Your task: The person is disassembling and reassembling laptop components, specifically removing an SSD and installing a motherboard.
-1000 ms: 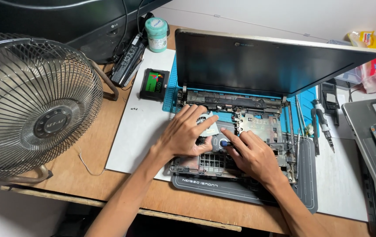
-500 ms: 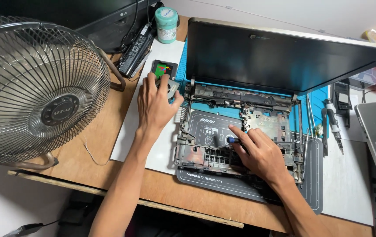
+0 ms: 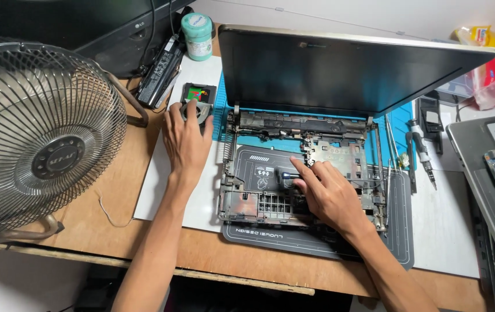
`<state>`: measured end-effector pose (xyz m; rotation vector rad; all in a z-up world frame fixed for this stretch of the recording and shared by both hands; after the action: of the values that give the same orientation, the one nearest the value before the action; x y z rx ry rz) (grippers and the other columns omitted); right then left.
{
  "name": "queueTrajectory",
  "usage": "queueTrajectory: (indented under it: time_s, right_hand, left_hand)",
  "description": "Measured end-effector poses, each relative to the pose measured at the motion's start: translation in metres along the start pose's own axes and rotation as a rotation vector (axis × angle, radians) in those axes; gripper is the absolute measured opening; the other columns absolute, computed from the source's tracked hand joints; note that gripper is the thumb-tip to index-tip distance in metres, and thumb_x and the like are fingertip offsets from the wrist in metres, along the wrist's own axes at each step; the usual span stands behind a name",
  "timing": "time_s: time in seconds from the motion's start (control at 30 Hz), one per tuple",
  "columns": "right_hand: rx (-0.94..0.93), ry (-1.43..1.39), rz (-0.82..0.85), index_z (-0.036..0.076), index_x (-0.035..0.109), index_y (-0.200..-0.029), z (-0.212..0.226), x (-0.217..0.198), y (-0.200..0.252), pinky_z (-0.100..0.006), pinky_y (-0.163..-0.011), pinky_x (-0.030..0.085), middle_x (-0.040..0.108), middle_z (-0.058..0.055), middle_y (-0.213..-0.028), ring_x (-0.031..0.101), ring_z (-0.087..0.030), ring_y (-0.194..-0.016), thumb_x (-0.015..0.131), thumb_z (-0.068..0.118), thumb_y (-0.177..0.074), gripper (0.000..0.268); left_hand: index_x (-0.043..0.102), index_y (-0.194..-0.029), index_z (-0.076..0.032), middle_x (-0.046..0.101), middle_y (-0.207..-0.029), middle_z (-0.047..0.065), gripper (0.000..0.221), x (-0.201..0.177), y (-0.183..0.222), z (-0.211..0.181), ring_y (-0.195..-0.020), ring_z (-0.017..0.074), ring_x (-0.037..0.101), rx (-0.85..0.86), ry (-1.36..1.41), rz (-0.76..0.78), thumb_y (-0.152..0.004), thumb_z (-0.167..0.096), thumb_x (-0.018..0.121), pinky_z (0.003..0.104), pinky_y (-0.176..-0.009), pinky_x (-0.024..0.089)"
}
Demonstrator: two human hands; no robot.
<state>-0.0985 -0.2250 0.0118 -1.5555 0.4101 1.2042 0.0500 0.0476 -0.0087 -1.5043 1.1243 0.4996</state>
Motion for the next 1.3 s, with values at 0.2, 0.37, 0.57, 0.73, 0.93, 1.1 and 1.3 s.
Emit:
queueTrajectory:
  time_s: [0.2, 0.37, 0.57, 0.73, 0.93, 1.1, 1.3]
  right_hand:
    - [-0.022, 0.131, 0.021, 0.012, 0.062, -0.139, -0.008, 0.008, 0.006, -0.034, -0.064, 0.045, 0.052, -0.004, -0.087, 0.052, -0.023, -0.073, 0.058, 0.01, -0.1, 0.039]
    - [0.059, 0.103, 0.012, 0.018, 0.065, -0.137, -0.009, -0.003, 0.003, -0.032, -0.063, 0.05, 0.052, -0.003, -0.083, 0.055, -0.021, -0.069, 0.059, 0.01, -0.1, 0.038]
    - [0.221, 0.291, -0.08, 0.029, 0.063, -0.14, -0.023, -0.036, -0.009, -0.029, -0.058, 0.053, 0.043, 0.003, -0.074, 0.056, -0.016, -0.06, 0.059, 0.023, -0.105, 0.036]
    - [0.392, 0.228, -0.04, 0.012, 0.06, -0.14, -0.057, -0.032, 0.007, -0.039, -0.063, 0.056, 0.053, -0.006, -0.085, 0.065, -0.028, -0.078, 0.056, 0.009, -0.1, 0.04]
    - [0.697, 0.128, 0.012, 0.001, 0.06, -0.134, -0.067, -0.076, 0.037, -0.052, -0.073, 0.058, 0.068, -0.021, -0.105, 0.07, -0.042, -0.095, 0.053, 0.01, -0.104, 0.032]
    - [0.888, 0.128, 0.08, 0.002, 0.06, -0.135, -0.073, -0.077, 0.08, -0.053, -0.071, 0.059, 0.069, -0.021, -0.107, 0.072, -0.041, -0.092, 0.055, 0.01, -0.103, 0.033]
    - [0.975, 0.121, 0.133, 0.006, 0.059, -0.136, -0.068, -0.078, 0.1, -0.053, -0.065, 0.06, 0.066, -0.018, -0.1, 0.073, -0.041, -0.085, 0.06, 0.014, -0.101, 0.036]
  left_hand:
    - [0.067, -0.123, -0.004, 0.053, -0.122, 0.022, 0.039, -0.011, 0.002, -0.02, -0.1, 0.0376, 0.057, 0.119, -0.009, -0.101, -0.096, -0.031, 0.075, 0.048, -0.082, 0.048]
    - [0.069, -0.119, -0.007, 0.053, -0.122, 0.019, 0.032, -0.012, 0.008, -0.046, -0.106, 0.0356, 0.055, 0.274, 0.074, -0.136, -0.097, -0.03, 0.073, 0.046, -0.086, 0.044]
    - [0.073, -0.111, -0.009, 0.061, -0.116, 0.015, 0.021, -0.008, 0.018, -0.072, -0.11, 0.0308, 0.058, 0.476, 0.117, -0.153, -0.099, -0.027, 0.07, 0.045, -0.099, 0.042]
    - [0.075, -0.105, -0.01, 0.065, -0.1, 0.012, 0.016, -0.002, 0.027, -0.085, -0.101, 0.0273, 0.063, 0.595, 0.171, -0.119, -0.097, -0.024, 0.072, 0.045, -0.1, 0.044]
    - [0.075, -0.1, -0.014, 0.065, -0.09, 0.005, 0.011, 0.0, 0.029, -0.09, -0.09, 0.0219, 0.064, 0.611, 0.182, -0.12, -0.097, -0.024, 0.072, 0.043, -0.1, 0.046]
    - [0.074, -0.095, -0.012, 0.064, -0.083, 0.005, 0.009, -0.01, 0.024, -0.125, -0.084, 0.0232, 0.065, 0.689, 0.272, -0.097, -0.097, -0.021, 0.07, 0.042, -0.094, 0.048]
    - [0.072, -0.09, -0.013, 0.063, -0.078, 0.003, 0.013, 0.001, 0.02, -0.197, -0.079, 0.0226, 0.064, 0.773, 0.507, 0.001, -0.097, -0.023, 0.068, 0.04, -0.089, 0.047]
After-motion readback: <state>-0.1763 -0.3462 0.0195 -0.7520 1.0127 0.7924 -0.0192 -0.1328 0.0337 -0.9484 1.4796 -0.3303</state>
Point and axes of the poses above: each hand's wrist, its own y-axis away from the middle knuckle, its own x-axis out of the palm, z = x × y, the point moved 2 cm from there along -y, towards the middle knuckle
